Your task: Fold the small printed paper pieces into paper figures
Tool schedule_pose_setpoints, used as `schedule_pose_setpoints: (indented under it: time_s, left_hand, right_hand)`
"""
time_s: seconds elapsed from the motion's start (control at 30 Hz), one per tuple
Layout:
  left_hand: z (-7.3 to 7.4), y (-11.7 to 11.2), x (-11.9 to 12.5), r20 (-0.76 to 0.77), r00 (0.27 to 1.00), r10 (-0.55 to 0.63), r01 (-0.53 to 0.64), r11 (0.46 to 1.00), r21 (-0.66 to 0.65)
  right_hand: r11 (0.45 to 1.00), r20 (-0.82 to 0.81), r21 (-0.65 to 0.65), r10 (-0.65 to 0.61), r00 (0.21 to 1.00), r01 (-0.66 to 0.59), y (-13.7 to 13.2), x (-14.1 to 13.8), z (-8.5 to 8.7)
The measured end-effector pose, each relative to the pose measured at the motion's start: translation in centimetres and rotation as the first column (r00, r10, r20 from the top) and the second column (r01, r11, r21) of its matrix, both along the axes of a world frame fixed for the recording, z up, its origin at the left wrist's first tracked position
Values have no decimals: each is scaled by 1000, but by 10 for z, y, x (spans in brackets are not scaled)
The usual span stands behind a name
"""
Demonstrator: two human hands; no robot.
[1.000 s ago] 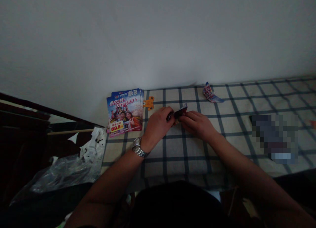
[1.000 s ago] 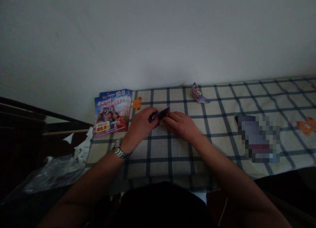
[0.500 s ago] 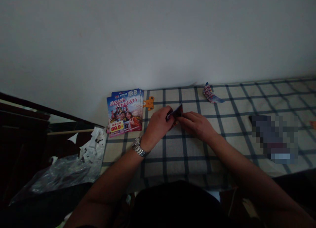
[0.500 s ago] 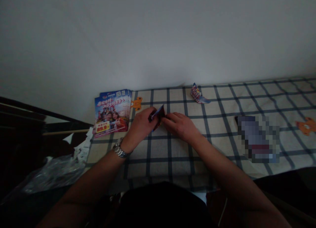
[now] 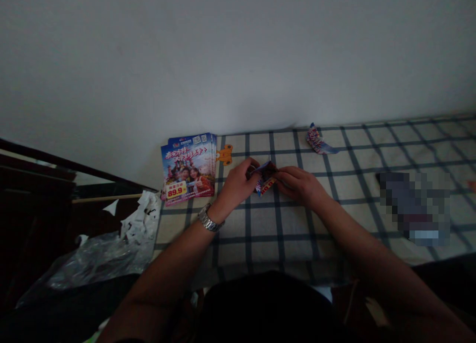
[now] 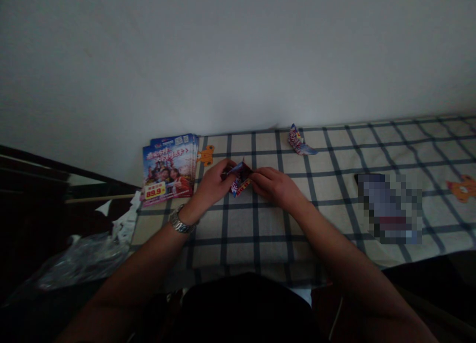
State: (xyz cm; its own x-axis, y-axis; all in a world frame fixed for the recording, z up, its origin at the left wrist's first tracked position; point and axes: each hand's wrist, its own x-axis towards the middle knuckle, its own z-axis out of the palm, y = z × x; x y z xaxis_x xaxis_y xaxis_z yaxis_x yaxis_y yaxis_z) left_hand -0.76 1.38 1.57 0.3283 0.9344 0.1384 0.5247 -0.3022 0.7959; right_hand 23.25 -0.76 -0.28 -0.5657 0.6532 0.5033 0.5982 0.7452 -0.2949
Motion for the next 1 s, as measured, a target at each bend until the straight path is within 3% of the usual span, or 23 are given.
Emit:
schedule_pose_setpoints:
  time_s: [0.37, 0.57, 0.7, 0.9, 1.0]
  left_hand:
    - [-1, 1, 3, 183, 983, -1, 34, 984, -173]
    - [-10, 0, 5, 284, 959, -19, 100, 957, -273]
    - [-16, 0, 5, 288, 957, -19, 99, 959, -266]
    - [-19, 1, 4, 287, 958, -23, 103, 959, -266]
    - [-17, 1, 4, 294, 955, -38, 117, 960, -255]
  right_hand:
    - [991, -121, -129, 19, 993, -35, -2, 2, 6]
    - [982, -152, -191, -37, 988, 7, 0, 1, 6]
    - [978, -179, -210, -37, 983, -1, 1, 2, 3]
    - [934, -282, -345, -202, 938, 97, -2, 1, -2]
    - [912, -254, -394, -229, 940, 116, -2, 1, -1]
